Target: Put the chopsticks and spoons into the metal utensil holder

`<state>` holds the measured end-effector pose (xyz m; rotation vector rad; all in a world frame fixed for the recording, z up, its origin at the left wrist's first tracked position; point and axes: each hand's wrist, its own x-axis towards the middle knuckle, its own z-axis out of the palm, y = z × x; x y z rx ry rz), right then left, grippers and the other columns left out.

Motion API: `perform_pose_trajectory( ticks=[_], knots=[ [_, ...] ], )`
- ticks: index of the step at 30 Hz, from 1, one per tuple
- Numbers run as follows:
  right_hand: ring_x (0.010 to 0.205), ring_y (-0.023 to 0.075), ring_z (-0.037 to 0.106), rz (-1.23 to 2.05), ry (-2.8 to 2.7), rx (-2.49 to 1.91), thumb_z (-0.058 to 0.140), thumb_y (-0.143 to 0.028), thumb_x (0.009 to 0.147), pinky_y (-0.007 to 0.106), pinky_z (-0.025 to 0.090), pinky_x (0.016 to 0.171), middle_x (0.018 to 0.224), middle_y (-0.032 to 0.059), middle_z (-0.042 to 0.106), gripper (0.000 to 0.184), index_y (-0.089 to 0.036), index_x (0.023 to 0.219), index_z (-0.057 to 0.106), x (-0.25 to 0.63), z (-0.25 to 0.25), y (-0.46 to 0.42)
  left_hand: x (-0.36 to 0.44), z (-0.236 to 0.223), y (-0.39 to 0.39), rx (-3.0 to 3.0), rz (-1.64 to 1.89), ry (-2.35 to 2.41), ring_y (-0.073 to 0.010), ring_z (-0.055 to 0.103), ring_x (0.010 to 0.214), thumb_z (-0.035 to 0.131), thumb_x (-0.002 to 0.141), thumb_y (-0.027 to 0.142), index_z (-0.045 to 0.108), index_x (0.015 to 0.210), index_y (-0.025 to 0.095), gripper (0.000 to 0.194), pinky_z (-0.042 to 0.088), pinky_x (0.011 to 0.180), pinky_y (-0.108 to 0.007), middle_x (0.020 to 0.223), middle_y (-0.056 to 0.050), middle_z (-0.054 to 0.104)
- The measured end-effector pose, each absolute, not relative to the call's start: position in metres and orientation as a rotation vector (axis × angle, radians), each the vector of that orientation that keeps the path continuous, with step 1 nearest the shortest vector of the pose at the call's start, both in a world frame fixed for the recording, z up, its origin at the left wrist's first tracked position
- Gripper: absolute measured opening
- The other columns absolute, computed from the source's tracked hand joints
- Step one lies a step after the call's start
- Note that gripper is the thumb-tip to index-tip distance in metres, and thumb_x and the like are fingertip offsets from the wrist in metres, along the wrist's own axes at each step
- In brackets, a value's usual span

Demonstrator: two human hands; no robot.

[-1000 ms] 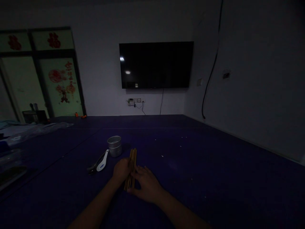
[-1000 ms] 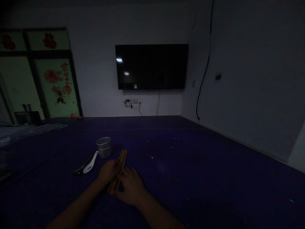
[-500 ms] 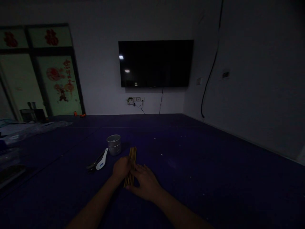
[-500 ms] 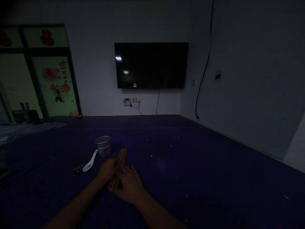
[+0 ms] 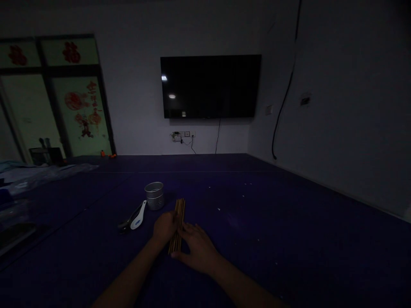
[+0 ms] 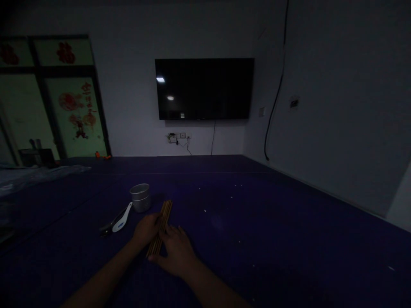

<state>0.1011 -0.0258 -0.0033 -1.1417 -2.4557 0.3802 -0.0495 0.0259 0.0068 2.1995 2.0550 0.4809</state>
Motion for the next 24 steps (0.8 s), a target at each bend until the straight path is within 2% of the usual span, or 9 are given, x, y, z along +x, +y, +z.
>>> perform_pose_trajectory(
  ticks=[11,24],
  knots=[
    [0.135,0.0299,0.026,0.396,-2.496,-1.195,0.044,-0.061,0.083,0.051,0.017,0.109,0.146,0.0158,0.032,0.074,-0.016,0.141,0.033,0.1019,-0.0059,-0.0222,-0.0493,0.0028,0.0277,2.199,0.516,2.064,-0.0177,0.062,0.097,0.032,0.093,0.028,0.059,0.113,0.019,0.035,0.043,0.077,-0.025,0.106,-0.009,0.067],
    [0.135,0.0293,0.026,0.409,-2.491,-1.153,0.046,-0.059,0.083,0.053,0.018,0.108,0.149,0.0116,0.027,0.071,-0.025,0.143,0.029,0.1039,-0.0023,-0.0255,-0.0486,0.0059,0.0260,2.253,0.494,2.047,-0.0180,0.063,0.094,0.032,0.092,0.031,0.061,0.103,0.019,0.033,0.043,0.074,-0.025,0.103,-0.008,0.068]
  ],
)
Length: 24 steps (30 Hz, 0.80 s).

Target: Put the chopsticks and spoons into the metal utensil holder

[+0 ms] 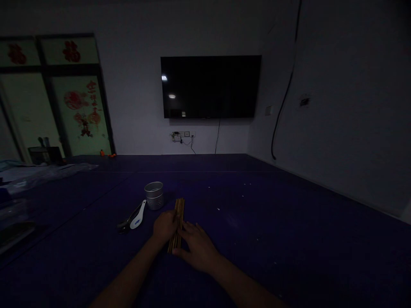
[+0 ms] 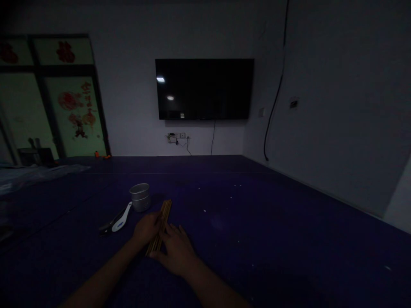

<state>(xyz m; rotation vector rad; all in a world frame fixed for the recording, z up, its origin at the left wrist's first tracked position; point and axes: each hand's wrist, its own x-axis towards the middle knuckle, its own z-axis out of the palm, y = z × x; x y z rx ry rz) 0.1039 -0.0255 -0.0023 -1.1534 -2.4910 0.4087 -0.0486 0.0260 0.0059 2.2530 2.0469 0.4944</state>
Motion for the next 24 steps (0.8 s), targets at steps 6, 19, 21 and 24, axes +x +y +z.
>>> perform_pose_trajectory(
  ticks=[6,19,21,24],
  knots=[
    [0.133,0.0292,0.030,0.390,-2.477,-1.145,0.046,-0.057,0.084,0.052,0.020,0.108,0.147,0.0121,0.032,0.067,-0.024,0.141,0.034,0.1030,-0.0026,-0.0275,-0.0481,0.0074,0.0249,2.263,0.479,2.055,-0.0181,0.063,0.093,0.033,0.092,0.031,0.061,0.104,0.018,0.033,0.043,0.073,-0.026,0.104,-0.009,0.067],
    [0.129,0.0293,0.037,0.346,-2.456,-1.148,0.048,-0.049,0.086,0.053,0.025,0.105,0.143,0.0101,0.038,0.057,-0.026,0.137,0.039,0.1008,-0.0017,-0.0305,-0.0477,0.0057,0.0278,2.245,0.480,2.069,-0.0197,0.063,0.094,0.033,0.091,0.029,0.061,0.106,0.017,0.034,0.044,0.074,-0.027,0.104,-0.010,0.067],
    [0.128,0.0290,0.038,0.337,-2.456,-1.144,0.049,-0.049,0.086,0.052,0.026,0.105,0.143,0.0097,0.039,0.055,-0.026,0.135,0.042,0.1008,-0.0009,-0.0306,-0.0476,0.0058,0.0279,2.236,0.476,2.081,-0.0192,0.063,0.093,0.033,0.091,0.029,0.060,0.108,0.018,0.034,0.044,0.073,-0.026,0.103,-0.010,0.068],
    [0.126,0.0283,0.040,0.330,-2.453,-1.140,0.049,-0.048,0.086,0.050,0.028,0.105,0.142,0.0089,0.040,0.049,-0.027,0.130,0.048,0.1004,0.0004,-0.0319,-0.0472,0.0059,0.0277,2.239,0.454,2.094,-0.0192,0.063,0.094,0.033,0.092,0.030,0.060,0.107,0.018,0.033,0.043,0.073,-0.026,0.103,-0.008,0.068]
  ],
)
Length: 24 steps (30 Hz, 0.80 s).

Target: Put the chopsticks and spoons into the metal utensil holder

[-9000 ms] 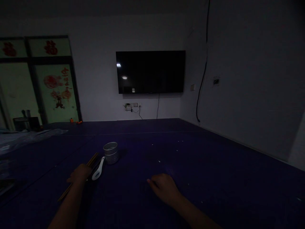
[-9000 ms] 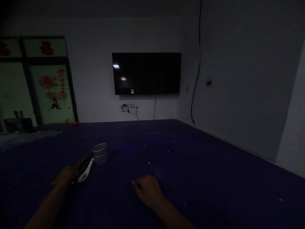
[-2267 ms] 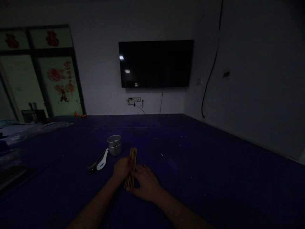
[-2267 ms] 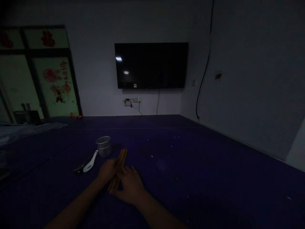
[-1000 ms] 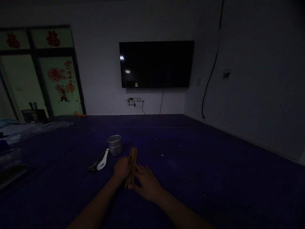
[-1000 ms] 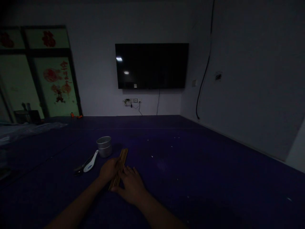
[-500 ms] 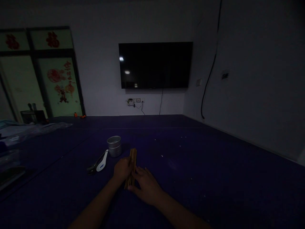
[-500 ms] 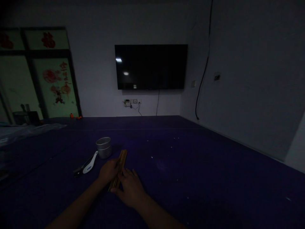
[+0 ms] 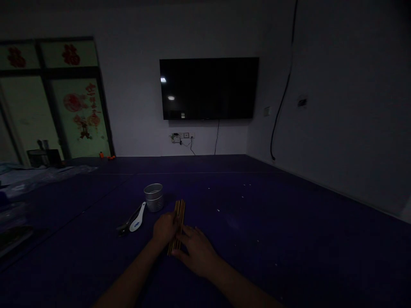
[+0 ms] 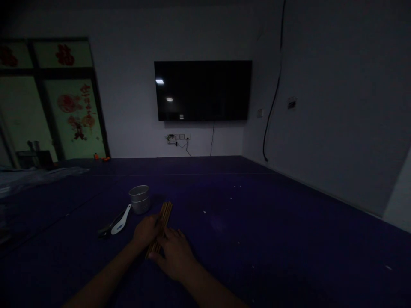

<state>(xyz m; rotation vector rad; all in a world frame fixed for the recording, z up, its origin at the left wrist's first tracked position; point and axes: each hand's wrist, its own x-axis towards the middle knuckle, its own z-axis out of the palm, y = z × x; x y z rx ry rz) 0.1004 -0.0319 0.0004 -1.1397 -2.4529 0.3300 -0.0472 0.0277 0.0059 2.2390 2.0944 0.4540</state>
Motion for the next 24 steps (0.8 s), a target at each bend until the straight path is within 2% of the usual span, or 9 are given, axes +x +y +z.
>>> perform_pose_trajectory(
  ticks=[4,9,13,24],
  knots=[
    [0.124,0.0284,0.042,0.325,-2.451,-1.149,0.048,-0.047,0.086,0.049,0.028,0.104,0.139,0.0098,0.044,0.046,-0.024,0.126,0.052,0.099,0.002,-0.035,-0.047,0.006,0.027,2.238,0.444,2.117,-0.0194,0.062,0.096,0.033,0.092,0.031,0.060,0.104,0.018,0.033,0.043,0.075,-0.027,0.104,-0.008,0.067],
    [0.123,0.0277,0.044,0.325,-2.428,-1.146,0.050,-0.046,0.085,0.047,0.029,0.104,0.138,0.0088,0.045,0.049,-0.025,0.130,0.047,0.099,0.002,-0.035,-0.048,0.008,0.025,2.249,0.453,2.078,-0.0188,0.063,0.095,0.032,0.093,0.033,0.060,0.105,0.018,0.034,0.042,0.074,-0.026,0.103,-0.009,0.067],
    [0.127,0.0296,0.040,0.338,-2.426,-1.192,0.050,-0.047,0.085,0.049,0.028,0.105,0.141,0.0122,0.042,0.060,-0.021,0.138,0.038,0.099,-0.001,-0.031,-0.049,0.007,0.024,2.278,0.480,2.045,-0.0201,0.062,0.096,0.033,0.092,0.038,0.059,0.108,0.017,0.036,0.043,0.075,-0.027,0.105,-0.010,0.067],
    [0.134,0.0282,0.029,0.323,-2.469,-1.193,0.038,-0.049,0.089,0.051,0.022,0.107,0.144,0.0139,0.036,0.061,-0.017,0.141,0.033,0.101,-0.007,-0.025,-0.047,0.007,0.025,2.272,0.442,2.075,-0.0189,0.062,0.095,0.033,0.092,0.035,0.060,0.104,0.018,0.034,0.043,0.074,-0.026,0.106,-0.010,0.066]
  ],
)
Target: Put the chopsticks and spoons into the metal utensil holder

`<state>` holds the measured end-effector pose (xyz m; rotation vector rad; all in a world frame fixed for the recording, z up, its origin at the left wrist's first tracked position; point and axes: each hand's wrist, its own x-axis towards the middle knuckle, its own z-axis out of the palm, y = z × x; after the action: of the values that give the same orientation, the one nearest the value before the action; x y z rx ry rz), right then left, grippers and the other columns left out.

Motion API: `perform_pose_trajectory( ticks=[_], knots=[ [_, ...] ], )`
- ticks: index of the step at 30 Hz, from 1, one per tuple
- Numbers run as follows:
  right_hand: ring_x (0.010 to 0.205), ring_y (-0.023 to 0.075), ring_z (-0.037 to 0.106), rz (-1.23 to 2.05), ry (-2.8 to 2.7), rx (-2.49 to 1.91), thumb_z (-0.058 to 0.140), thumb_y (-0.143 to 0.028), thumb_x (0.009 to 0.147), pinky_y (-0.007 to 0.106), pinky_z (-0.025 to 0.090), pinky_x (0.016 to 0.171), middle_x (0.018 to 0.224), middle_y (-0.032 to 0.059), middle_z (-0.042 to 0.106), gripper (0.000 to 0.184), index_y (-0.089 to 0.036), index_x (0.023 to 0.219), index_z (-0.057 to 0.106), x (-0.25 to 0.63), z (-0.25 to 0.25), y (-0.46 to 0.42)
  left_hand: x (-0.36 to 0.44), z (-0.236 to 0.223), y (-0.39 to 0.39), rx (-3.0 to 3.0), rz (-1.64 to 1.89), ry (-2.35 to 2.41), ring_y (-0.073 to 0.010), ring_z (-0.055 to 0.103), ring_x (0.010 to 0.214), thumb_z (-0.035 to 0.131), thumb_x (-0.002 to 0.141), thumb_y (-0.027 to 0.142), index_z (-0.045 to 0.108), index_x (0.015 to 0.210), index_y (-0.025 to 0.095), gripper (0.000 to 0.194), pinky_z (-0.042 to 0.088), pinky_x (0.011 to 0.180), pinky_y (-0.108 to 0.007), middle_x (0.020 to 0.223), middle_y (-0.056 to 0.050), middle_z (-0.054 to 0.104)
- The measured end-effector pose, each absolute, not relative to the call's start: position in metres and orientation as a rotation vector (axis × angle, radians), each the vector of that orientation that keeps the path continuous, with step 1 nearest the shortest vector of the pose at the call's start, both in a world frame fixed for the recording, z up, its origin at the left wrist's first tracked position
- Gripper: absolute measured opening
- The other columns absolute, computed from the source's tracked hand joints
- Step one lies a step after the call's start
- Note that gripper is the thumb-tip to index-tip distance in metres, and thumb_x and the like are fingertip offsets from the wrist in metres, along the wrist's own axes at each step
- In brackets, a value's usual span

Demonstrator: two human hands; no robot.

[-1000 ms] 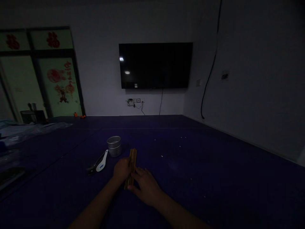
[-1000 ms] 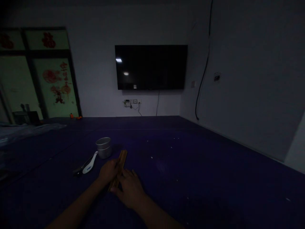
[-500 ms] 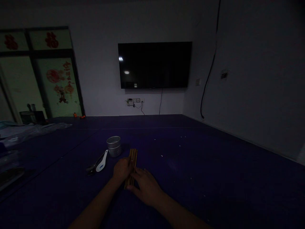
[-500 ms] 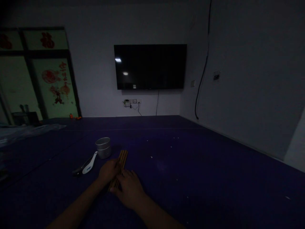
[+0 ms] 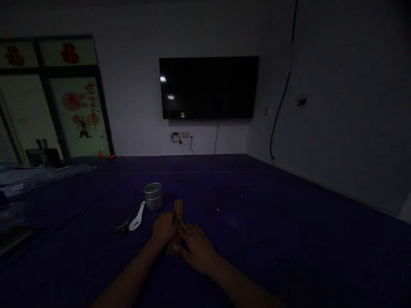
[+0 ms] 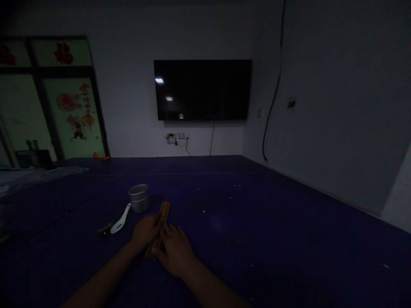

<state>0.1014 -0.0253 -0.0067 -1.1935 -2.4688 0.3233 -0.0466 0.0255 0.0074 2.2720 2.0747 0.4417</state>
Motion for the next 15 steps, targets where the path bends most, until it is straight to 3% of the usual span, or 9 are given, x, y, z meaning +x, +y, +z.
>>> perform_pose_trajectory(
  ticks=[15],
  knots=[
    [0.130,0.0248,0.036,0.258,-2.437,-1.226,0.035,-0.020,0.087,0.048,0.026,0.108,0.140,0.0128,0.043,0.050,-0.015,0.137,0.041,0.0988,-0.0059,-0.0273,-0.0484,0.0052,0.0270,2.269,0.422,2.070,-0.0194,0.063,0.095,0.035,0.092,0.037,0.059,0.105,0.019,0.033,0.043,0.073,-0.026,0.106,-0.009,0.066]
  ],
)
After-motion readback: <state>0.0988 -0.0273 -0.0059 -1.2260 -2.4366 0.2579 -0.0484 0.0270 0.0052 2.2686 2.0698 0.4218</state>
